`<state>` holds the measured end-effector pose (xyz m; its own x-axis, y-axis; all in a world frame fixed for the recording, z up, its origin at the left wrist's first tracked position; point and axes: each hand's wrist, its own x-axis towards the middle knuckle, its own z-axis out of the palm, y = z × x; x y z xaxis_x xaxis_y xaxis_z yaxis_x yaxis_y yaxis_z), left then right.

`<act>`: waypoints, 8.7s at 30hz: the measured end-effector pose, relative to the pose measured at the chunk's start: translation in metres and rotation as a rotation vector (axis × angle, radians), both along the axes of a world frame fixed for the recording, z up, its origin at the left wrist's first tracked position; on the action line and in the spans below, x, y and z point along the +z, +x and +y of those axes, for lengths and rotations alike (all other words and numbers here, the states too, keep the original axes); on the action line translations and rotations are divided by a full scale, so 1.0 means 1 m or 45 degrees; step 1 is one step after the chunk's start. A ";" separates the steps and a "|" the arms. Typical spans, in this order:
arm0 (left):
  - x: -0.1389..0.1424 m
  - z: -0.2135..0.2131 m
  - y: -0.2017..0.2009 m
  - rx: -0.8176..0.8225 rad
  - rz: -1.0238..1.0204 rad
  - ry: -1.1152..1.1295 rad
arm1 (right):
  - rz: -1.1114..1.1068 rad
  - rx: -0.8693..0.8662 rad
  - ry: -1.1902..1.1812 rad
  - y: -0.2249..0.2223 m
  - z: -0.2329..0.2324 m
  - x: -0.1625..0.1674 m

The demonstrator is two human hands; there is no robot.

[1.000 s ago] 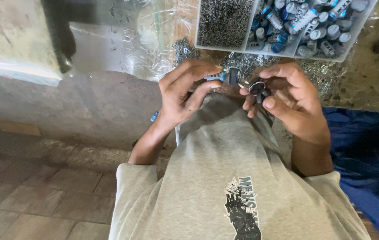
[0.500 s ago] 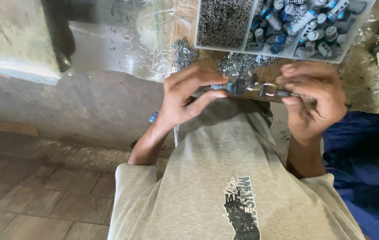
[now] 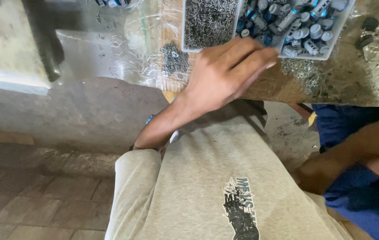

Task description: The person sits at a workbench assembling small cylindrical electrical connectors by hand. They pick a connector body from a compartmented tray, insert a spring and small metal parts into it, press the components together with their fingers, and place the finished assembly back toward the tray, repeating this cycle throughout the clip.

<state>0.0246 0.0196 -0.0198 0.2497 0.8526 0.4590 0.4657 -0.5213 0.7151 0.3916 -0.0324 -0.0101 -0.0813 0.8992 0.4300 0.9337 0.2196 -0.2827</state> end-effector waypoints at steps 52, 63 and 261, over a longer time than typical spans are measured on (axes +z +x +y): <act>-0.007 -0.016 -0.060 0.034 -1.458 -0.742 | 0.861 0.822 -0.575 -0.247 0.114 0.034; 0.005 -0.018 -0.054 0.097 -1.380 -0.746 | 0.581 0.811 -0.392 -0.251 0.102 0.035; 0.005 -0.078 0.003 -0.315 -1.421 -1.521 | 0.937 0.722 -0.458 -0.151 0.003 0.027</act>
